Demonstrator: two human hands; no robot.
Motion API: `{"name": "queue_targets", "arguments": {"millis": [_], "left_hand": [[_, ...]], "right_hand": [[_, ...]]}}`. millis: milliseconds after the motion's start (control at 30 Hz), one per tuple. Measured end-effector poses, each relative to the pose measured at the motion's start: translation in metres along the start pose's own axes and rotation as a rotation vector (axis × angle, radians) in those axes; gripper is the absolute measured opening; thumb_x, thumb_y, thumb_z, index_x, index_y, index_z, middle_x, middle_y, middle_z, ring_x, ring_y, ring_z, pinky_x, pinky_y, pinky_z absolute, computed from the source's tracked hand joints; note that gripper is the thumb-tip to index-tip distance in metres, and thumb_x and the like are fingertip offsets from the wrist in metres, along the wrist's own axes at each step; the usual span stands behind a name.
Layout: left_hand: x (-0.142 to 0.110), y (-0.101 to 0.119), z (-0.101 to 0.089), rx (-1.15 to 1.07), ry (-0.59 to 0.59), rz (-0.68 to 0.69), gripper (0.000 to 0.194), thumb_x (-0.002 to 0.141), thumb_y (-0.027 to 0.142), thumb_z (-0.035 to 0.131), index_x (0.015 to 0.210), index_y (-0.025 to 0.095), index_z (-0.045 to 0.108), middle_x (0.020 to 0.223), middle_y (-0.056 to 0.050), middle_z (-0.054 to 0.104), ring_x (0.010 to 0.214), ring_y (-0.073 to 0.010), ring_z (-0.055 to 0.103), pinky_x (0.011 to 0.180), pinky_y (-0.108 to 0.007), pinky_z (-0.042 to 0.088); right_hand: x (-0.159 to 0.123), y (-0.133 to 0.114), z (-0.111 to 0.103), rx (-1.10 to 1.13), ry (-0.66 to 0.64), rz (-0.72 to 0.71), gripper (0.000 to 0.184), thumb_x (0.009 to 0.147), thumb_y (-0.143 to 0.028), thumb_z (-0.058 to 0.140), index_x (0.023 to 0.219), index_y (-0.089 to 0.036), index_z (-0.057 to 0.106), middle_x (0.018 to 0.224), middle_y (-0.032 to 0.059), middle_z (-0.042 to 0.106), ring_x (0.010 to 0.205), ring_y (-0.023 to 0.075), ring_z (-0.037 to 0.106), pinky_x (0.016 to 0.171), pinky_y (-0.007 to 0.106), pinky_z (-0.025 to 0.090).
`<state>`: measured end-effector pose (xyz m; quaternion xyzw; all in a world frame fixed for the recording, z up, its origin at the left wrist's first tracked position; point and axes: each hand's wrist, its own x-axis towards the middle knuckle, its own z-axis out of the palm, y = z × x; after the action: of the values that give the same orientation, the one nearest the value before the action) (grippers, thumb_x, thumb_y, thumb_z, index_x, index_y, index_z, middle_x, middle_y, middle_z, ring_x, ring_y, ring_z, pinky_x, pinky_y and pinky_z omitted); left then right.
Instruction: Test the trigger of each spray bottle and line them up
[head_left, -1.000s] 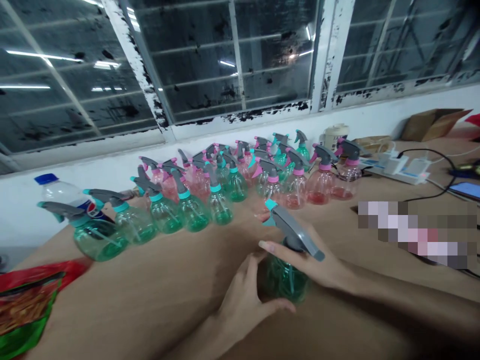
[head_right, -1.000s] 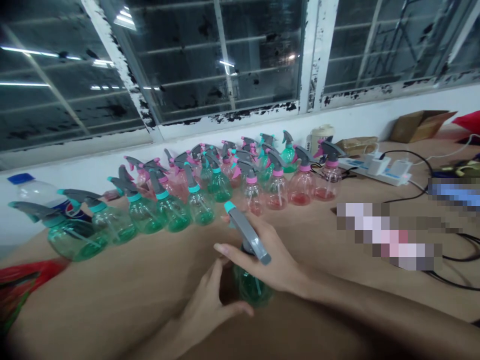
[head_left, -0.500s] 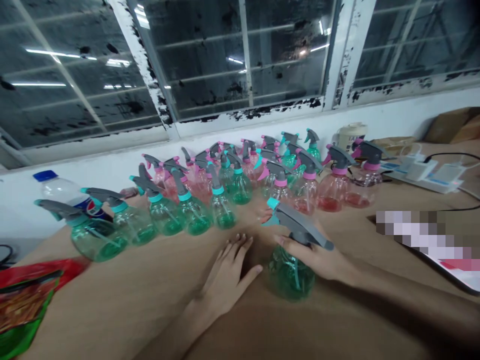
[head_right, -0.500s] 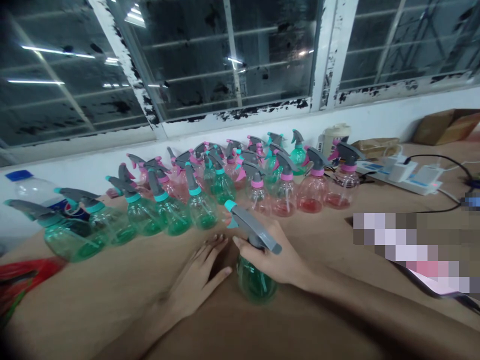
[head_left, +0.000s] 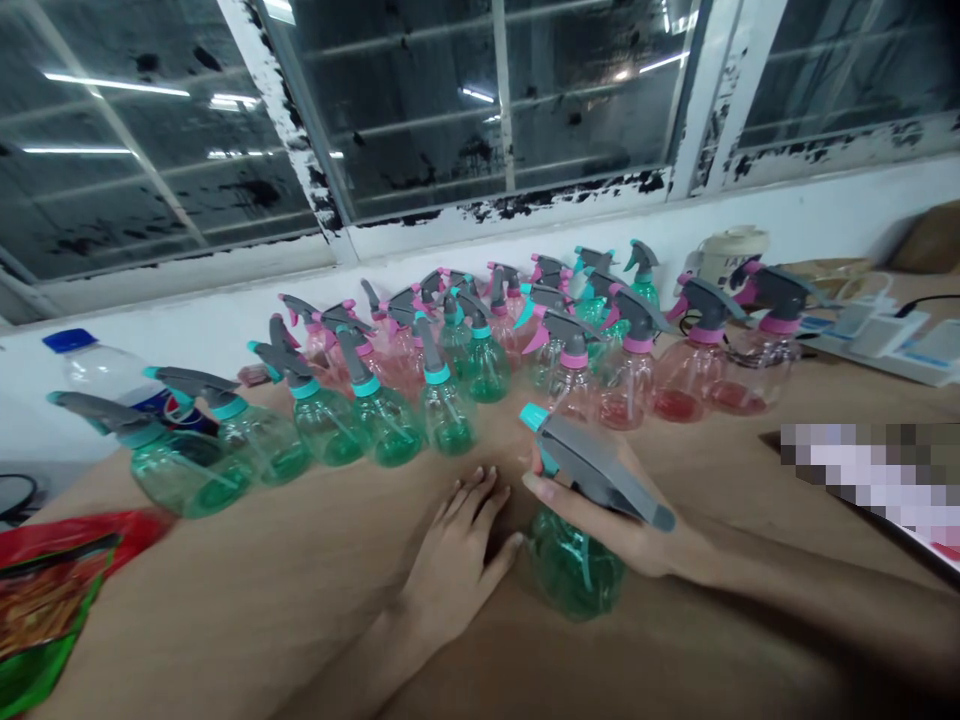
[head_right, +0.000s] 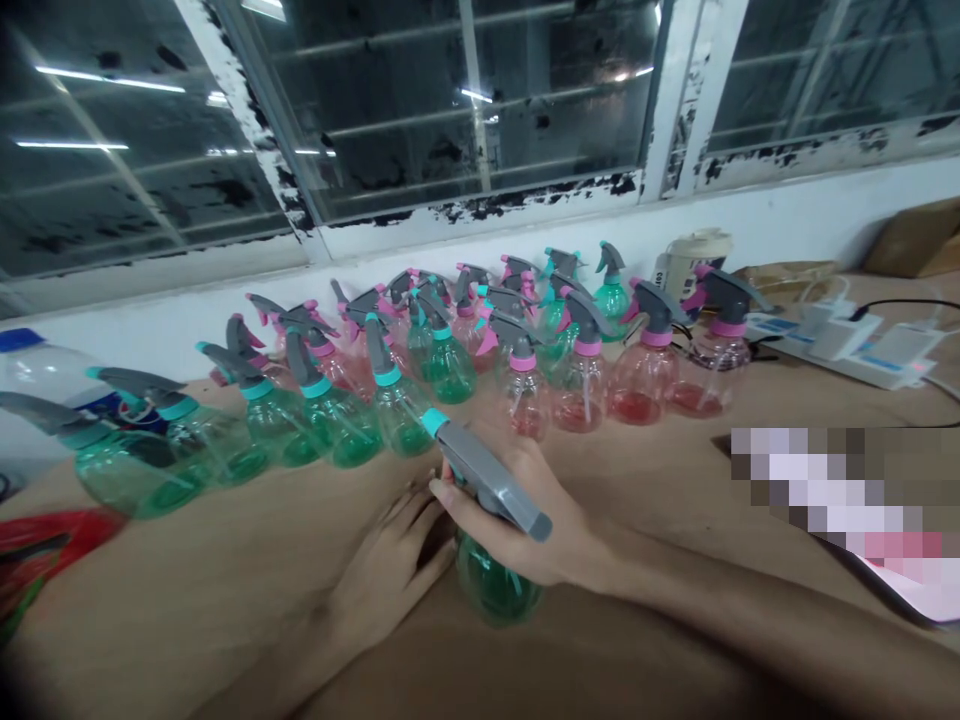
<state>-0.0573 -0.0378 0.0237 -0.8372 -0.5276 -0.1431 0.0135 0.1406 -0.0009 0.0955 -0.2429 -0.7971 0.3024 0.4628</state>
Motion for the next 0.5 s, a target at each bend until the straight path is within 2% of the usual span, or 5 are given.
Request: {"name": "queue_targets", "arguments": {"millis": [133,267,367,433,500], "left_hand": [[-0.001,0.0,0.0,-0.007,0.022,0.007,0.041,0.089,0.031,0.051,0.127,0.016,0.047,0.132,-0.013,0.052,0.128,-0.0283,0.041,0.105,-0.05,0.033],[-0.001,0.001,0.001,0.0,0.011,0.002,0.042,0.09,0.032,0.05,0.129,0.016,0.046,0.137,-0.013,0.047,0.13,-0.0276,0.038,0.105,-0.05,0.032],[0.0,0.002,0.003,0.006,0.01,0.0,0.042,0.09,0.032,0.049,0.129,0.015,0.046,0.138,-0.014,0.046,0.131,-0.0277,0.037,0.105,-0.05,0.032],[0.001,0.003,0.003,0.017,0.007,-0.004,0.042,0.09,0.031,0.049,0.129,0.014,0.046,0.136,-0.015,0.048,0.131,-0.0282,0.037,0.105,-0.051,0.032],[0.002,0.004,0.004,0.032,-0.006,-0.012,0.043,0.09,0.029,0.049,0.129,0.012,0.046,0.136,-0.016,0.047,0.131,-0.0288,0.036,0.105,-0.051,0.031]], "right_hand": [[0.0,0.0,-0.004,0.032,-0.051,0.029,0.007,0.082,-0.028,0.055,0.086,-0.026,0.06,0.082,0.0005,0.064,0.078,0.0171,0.062,0.072,0.033,0.05],[-0.001,0.005,-0.006,-0.017,-0.06,0.021,0.018,0.082,-0.028,0.055,0.099,-0.029,0.061,0.088,0.002,0.065,0.079,0.0186,0.061,0.072,0.034,0.05],[-0.001,0.008,-0.007,-0.075,-0.033,0.078,0.009,0.082,-0.032,0.054,0.086,-0.026,0.06,0.069,-0.0009,0.058,0.058,0.0148,0.054,0.056,0.03,0.047],[0.0,0.009,-0.007,-0.091,-0.01,0.129,0.012,0.082,-0.035,0.054,0.075,-0.025,0.056,0.055,-0.0047,0.046,0.048,0.0124,0.044,0.047,0.027,0.041],[0.001,0.01,-0.006,-0.09,-0.014,0.168,0.015,0.082,-0.037,0.055,0.074,-0.024,0.054,0.05,-0.0068,0.038,0.044,0.0114,0.039,0.043,0.026,0.036]]}}
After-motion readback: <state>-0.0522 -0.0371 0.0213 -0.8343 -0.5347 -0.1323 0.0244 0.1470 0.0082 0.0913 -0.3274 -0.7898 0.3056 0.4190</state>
